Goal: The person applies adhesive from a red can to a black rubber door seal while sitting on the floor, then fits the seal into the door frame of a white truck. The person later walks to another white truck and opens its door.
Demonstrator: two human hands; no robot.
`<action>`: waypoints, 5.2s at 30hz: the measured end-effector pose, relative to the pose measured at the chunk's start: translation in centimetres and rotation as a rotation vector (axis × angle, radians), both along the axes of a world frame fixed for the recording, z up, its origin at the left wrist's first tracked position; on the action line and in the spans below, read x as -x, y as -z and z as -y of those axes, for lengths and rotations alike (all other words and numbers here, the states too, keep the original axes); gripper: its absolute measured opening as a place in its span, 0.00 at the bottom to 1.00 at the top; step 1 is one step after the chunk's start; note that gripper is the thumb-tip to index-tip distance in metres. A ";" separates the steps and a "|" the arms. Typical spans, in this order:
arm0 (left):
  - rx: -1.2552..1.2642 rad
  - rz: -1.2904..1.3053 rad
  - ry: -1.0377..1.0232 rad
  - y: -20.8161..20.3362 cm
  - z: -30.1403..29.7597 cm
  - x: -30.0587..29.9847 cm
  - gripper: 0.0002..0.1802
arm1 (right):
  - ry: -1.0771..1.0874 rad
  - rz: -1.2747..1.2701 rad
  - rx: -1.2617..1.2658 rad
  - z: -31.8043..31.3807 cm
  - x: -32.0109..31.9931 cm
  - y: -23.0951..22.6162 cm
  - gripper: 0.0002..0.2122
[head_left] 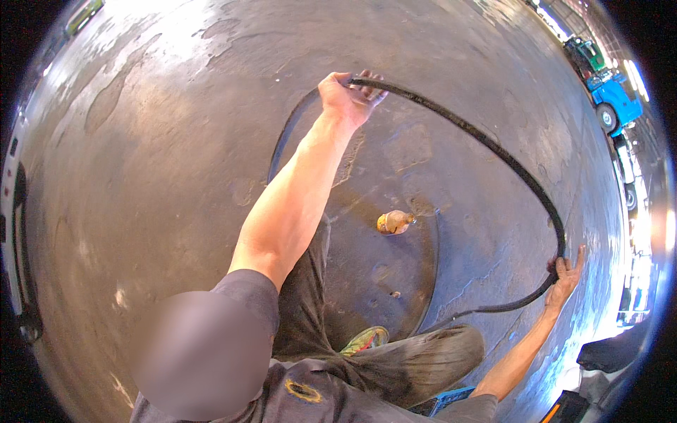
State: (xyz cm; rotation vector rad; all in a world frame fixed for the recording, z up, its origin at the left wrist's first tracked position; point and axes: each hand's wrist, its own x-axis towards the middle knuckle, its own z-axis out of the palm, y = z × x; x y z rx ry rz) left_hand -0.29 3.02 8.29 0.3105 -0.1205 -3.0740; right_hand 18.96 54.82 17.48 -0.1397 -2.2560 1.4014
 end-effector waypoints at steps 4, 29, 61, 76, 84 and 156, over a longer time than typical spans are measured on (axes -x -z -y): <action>-0.025 0.017 -0.037 0.6 0.3 1.3 0.38 | 0.013 0.204 0.068 -3.6 -0.7 1.9 0.36; 0.331 0.453 -0.034 3.5 0.1 3.1 0.36 | 0.159 0.192 -0.091 -7.7 -8.0 0.0 0.34; -0.536 0.183 0.460 7.7 -19.9 4.7 0.23 | 0.626 -0.018 -0.142 7.1 -24.0 -16.6 0.35; 0.746 -0.291 0.200 -8.8 -10.4 5.1 0.17 | 0.822 0.631 -0.617 -0.8 -14.7 3.3 0.42; 0.852 -0.460 0.528 -7.0 -21.8 11.6 0.17 | 0.496 0.003 0.841 6.2 -14.0 4.3 0.25; 0.809 -0.507 0.586 -18.2 -25.0 -10.3 0.12 | -0.519 -0.469 1.244 18.9 2.5 1.4 0.20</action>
